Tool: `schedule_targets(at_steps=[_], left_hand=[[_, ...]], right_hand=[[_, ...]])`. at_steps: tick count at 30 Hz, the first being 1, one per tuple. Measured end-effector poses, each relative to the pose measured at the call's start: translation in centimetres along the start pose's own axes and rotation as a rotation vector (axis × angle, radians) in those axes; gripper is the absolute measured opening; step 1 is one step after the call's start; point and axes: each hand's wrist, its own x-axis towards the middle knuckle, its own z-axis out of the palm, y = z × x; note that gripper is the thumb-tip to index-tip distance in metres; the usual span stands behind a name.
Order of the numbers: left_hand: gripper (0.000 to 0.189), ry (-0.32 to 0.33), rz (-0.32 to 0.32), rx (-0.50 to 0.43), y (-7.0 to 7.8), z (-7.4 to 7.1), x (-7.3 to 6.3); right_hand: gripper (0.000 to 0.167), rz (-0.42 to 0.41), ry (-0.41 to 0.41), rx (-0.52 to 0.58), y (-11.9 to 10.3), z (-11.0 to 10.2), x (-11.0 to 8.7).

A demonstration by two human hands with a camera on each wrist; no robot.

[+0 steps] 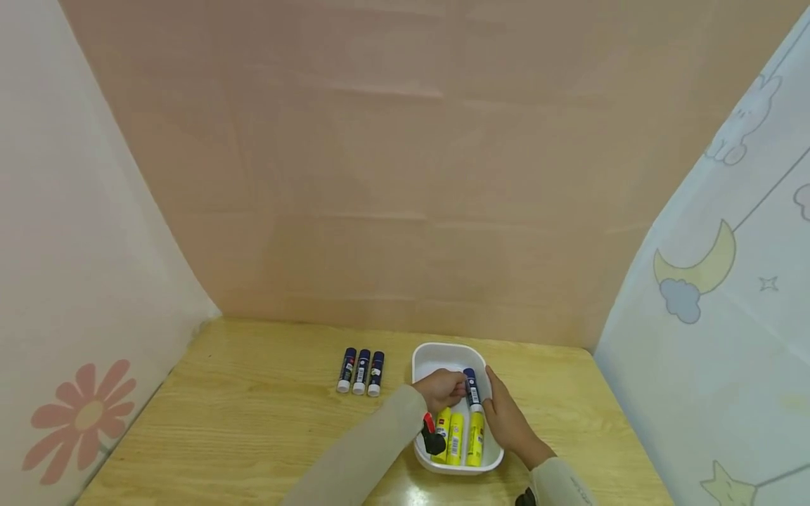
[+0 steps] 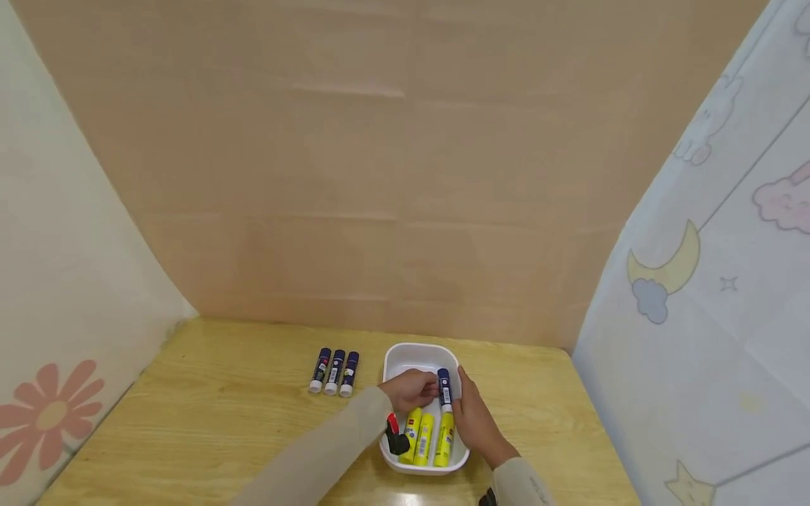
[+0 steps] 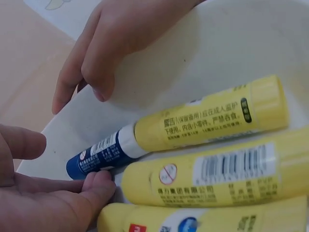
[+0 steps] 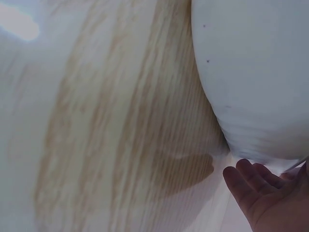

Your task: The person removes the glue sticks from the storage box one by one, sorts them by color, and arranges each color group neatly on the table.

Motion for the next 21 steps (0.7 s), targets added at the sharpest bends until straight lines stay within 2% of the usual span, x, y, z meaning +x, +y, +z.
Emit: schedule_targets(at_steps=[9, 17, 21], left_hand=[[0.021, 0.054, 0.010, 0.035, 0.5, 0.8, -0.5], [0.013, 0.030, 0.037, -0.010, 0.3, 1.0, 0.4], [0.013, 0.063, 0.032, -0.010, -0.1, 1.2, 0.8]], right_hand=[[0.062, -0.046, 0.014, 0.000, -0.4, 0.1, -0.1], [0.060, -0.065, 0.041, 0.000, -0.1, -0.1, 0.3], [0.061, -0.061, 0.027, 0.009, 0.0, -0.1, 0.1]])
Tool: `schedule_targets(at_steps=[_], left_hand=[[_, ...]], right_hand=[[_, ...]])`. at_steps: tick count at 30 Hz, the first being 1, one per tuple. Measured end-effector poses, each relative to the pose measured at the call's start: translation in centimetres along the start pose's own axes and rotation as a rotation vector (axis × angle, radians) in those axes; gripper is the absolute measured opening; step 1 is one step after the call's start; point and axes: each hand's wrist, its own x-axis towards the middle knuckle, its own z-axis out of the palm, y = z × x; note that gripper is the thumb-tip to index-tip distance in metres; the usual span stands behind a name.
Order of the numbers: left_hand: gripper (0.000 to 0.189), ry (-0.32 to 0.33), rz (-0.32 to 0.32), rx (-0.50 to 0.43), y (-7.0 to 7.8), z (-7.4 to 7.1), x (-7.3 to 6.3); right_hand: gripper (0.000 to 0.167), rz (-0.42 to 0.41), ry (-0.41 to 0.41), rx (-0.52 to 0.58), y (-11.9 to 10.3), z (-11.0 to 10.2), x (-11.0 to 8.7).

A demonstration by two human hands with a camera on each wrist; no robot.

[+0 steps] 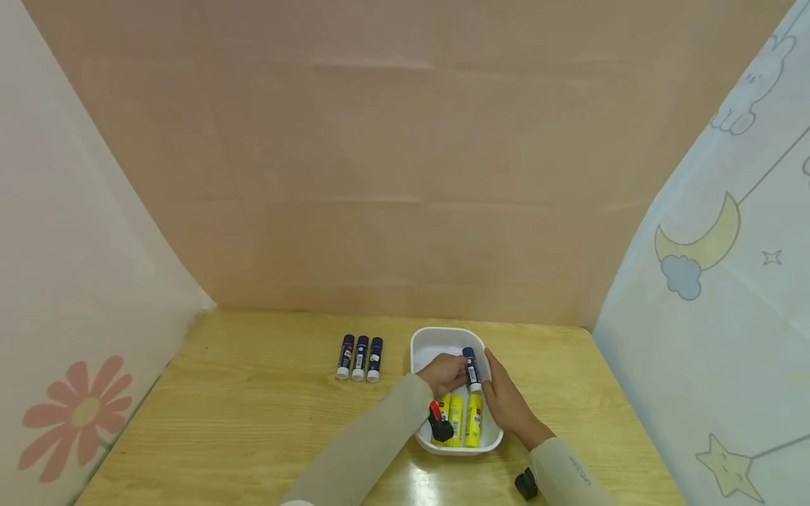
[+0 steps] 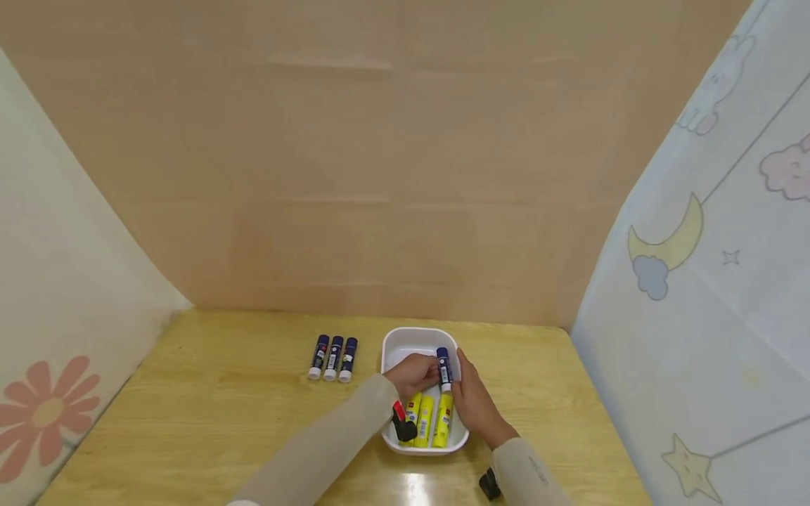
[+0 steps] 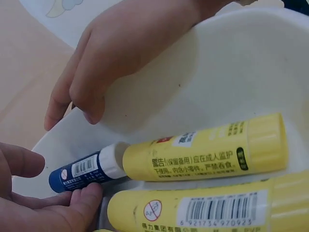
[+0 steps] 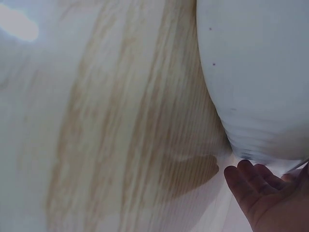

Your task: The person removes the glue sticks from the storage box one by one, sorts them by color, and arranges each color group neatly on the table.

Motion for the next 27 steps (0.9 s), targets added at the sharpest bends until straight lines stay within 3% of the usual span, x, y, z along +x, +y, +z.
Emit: schedule_targets(at_steps=[13, 21, 27], left_hand=[[0.018, 0.014, 0.041, 0.181, 0.20, 0.05, -0.37], [0.022, 0.037, 0.048, 0.171, 0.04, 0.63, -0.35], [0.030, 0.063, 0.051, 0.146, -0.02, 0.79, -0.20]], right_hand=[[0.061, -0.005, 0.007, 0.024, -0.18, -0.12, -0.16], [0.060, -0.027, 0.022, 0.017, -0.43, -0.19, -0.47], [0.062, -0.001, -0.009, 0.007, -0.37, -0.44, -0.33]])
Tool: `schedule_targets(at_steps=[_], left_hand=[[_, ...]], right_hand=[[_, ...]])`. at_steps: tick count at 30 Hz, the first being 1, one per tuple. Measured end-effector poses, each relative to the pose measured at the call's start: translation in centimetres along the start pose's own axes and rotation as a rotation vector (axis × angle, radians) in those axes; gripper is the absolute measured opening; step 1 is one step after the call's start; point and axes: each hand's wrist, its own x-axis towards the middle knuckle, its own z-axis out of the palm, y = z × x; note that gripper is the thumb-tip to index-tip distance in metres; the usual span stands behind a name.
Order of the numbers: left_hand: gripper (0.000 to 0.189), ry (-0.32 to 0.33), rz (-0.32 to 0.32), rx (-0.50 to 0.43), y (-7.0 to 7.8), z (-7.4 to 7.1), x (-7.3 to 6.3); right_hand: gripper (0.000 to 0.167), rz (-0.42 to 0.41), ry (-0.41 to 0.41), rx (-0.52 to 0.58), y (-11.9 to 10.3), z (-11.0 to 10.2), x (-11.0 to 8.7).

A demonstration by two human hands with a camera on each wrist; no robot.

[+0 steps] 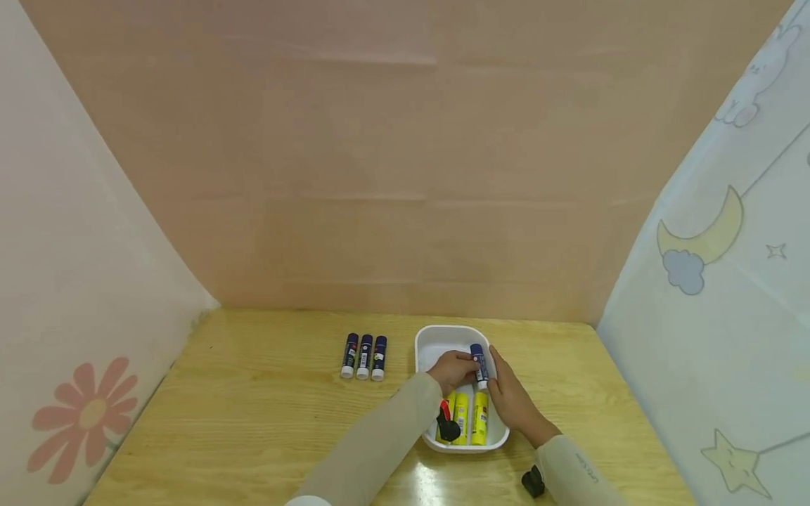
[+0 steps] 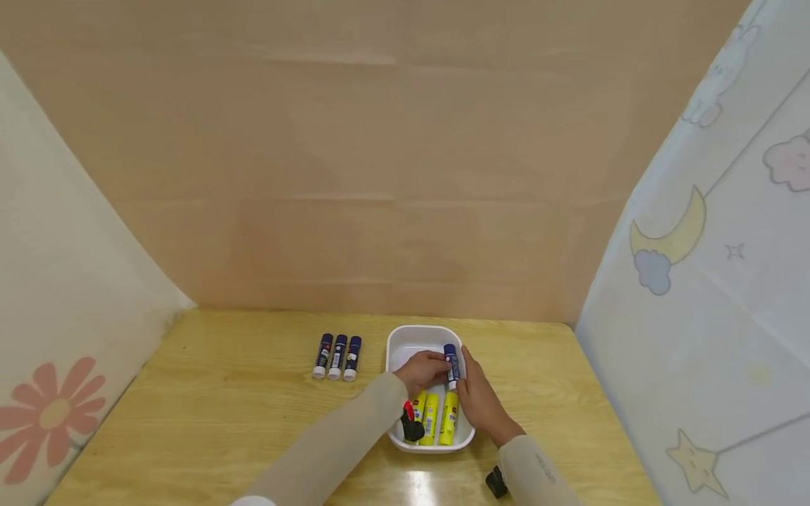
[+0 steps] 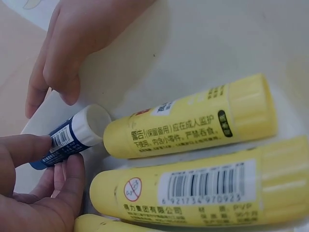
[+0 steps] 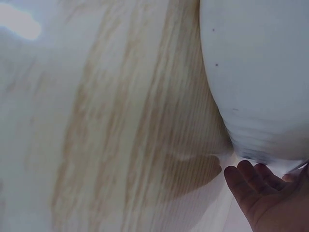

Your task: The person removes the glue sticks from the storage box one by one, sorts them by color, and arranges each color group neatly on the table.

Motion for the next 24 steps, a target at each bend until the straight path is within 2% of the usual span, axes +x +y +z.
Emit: schedule_targets(at_steps=[11, 24], left_hand=[[0.026, 0.033, -0.027, 0.005, 0.19, 0.01, 0.13], [0.025, 0.014, -0.033, 0.011, 0.04, -0.03, 0.33]], right_hand=[[0.063, 0.014, -0.025, -0.005, -0.02, -0.22, 0.37], [0.060, -0.003, -0.002, 0.019, 0.12, -0.01, 0.22]])
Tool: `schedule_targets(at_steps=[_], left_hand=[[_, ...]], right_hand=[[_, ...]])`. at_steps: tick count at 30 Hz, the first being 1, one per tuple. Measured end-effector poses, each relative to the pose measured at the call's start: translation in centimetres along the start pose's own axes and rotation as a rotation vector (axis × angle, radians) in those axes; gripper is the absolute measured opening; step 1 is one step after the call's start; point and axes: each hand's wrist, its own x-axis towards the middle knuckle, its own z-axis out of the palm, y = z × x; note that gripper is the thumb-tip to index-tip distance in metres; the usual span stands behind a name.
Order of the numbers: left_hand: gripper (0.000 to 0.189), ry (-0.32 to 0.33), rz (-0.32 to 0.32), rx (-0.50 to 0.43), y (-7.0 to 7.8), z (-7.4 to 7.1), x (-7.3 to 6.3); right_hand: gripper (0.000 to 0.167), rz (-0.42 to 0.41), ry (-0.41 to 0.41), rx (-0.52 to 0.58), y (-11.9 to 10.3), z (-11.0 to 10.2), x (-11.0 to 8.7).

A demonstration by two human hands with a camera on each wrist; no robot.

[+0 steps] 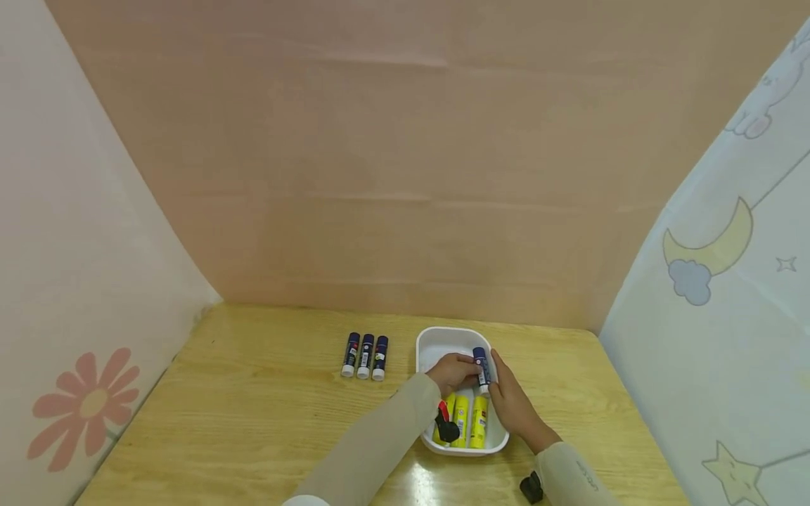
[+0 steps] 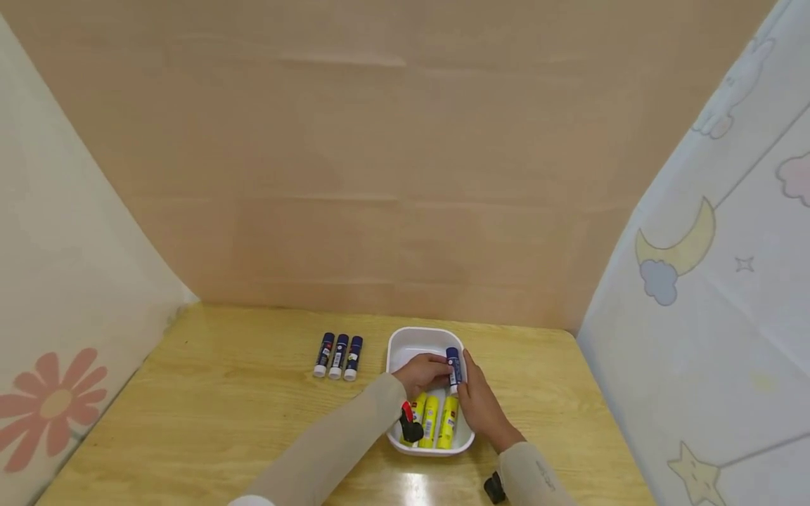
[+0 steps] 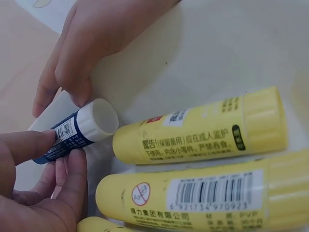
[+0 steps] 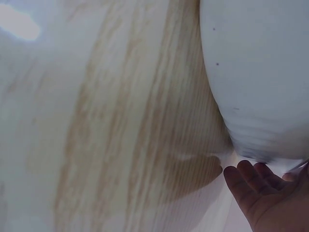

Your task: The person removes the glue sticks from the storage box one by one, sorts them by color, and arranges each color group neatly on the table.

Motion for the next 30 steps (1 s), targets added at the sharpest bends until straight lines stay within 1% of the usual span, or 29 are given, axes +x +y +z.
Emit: schedule_targets(at_steps=[7, 11, 14, 19, 24, 30], left_hand=[[0.025, -0.002, 0.000, -0.020, -0.17, -0.27, 0.02], [0.025, -0.007, 0.011, -0.022, -0.24, -0.26, 0.11], [0.023, -0.019, 0.026, -0.040, -0.25, -0.20, 0.18], [0.018, -0.029, 0.033, -0.066, -0.25, -0.24, 0.18], [0.018, -0.007, 0.026, -0.070, -0.23, -0.30, 0.13], [0.020, 0.017, 0.036, -0.074, -0.25, -0.38, 0.04]], right_hand=[[0.061, 0.036, -0.020, 0.022, 0.09, 0.14, -0.05], [0.062, 0.032, -0.013, 0.027, 0.18, 0.13, -0.16], [0.062, 0.024, -0.009, 0.032, 0.14, 0.02, -0.18], [0.062, 0.030, -0.009, 0.035, -0.08, -0.11, -0.16], [0.061, 0.042, -0.014, 0.030, -0.24, -0.18, -0.22], [0.060, 0.014, 0.014, 0.020, -0.10, 0.07, -0.34]])
